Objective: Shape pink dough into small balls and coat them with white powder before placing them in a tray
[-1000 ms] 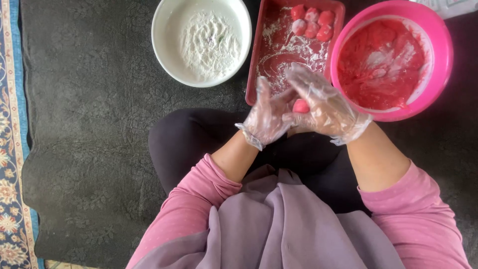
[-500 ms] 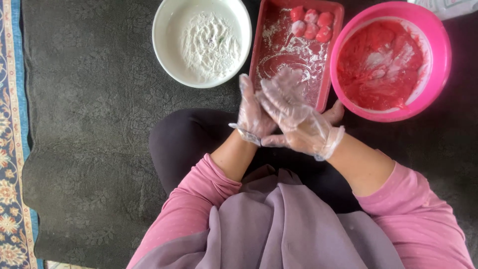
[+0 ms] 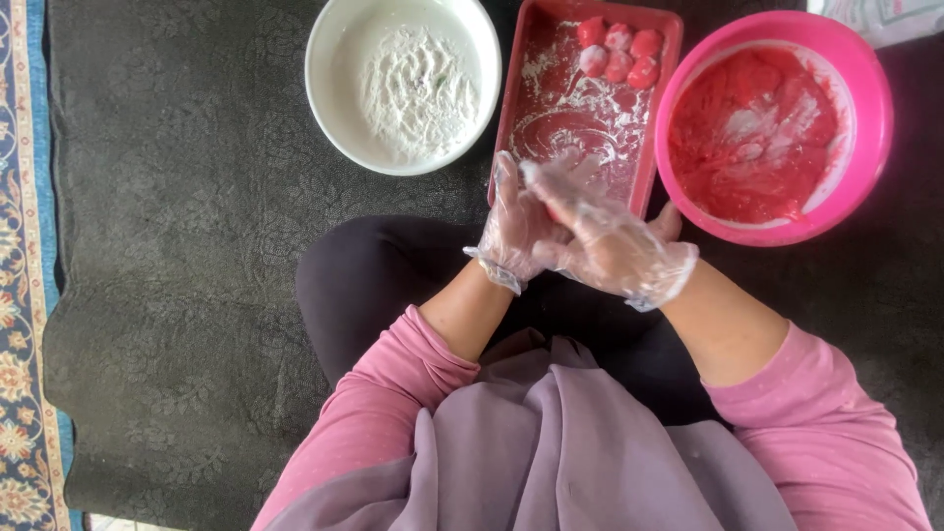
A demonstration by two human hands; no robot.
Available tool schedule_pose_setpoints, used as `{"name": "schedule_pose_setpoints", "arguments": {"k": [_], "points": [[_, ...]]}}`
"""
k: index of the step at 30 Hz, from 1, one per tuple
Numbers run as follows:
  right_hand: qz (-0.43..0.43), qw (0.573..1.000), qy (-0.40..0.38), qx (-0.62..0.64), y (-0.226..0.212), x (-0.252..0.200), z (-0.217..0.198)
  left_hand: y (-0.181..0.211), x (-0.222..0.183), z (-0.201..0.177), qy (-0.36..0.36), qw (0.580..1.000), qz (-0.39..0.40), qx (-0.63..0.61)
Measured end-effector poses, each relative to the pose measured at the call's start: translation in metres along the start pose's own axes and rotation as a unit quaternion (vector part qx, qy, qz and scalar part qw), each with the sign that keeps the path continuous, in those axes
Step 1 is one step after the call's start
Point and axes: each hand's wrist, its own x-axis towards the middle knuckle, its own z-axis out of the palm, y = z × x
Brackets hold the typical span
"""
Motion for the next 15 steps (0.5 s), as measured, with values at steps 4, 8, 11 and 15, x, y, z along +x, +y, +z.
{"name": "schedule_pose_setpoints", "arguments": {"k": [4, 8, 11, 15], "points": [[0.011, 0.961, 0.038, -0.275, 0.001, 0.003, -0.007, 0.008, -0.004, 0.026, 0.243, 0.967, -0.052, -0.065], [0.017, 0.796, 0.085, -0.599, -0.004, -0.001, -0.021, 0.0, -0.005, 0.021, 0.244, 0.963, -0.007, -0.111], [0.016, 0.627, 0.108, -0.771, -0.004, -0.006, -0.036, 0.01, 0.002, 0.039, 0.241, 0.966, 0.024, -0.084], [0.043, 0.548, 0.047, -0.834, 0.017, -0.026, -0.059, 0.007, 0.002, 0.02, 0.236, 0.968, -0.029, -0.075]]}}
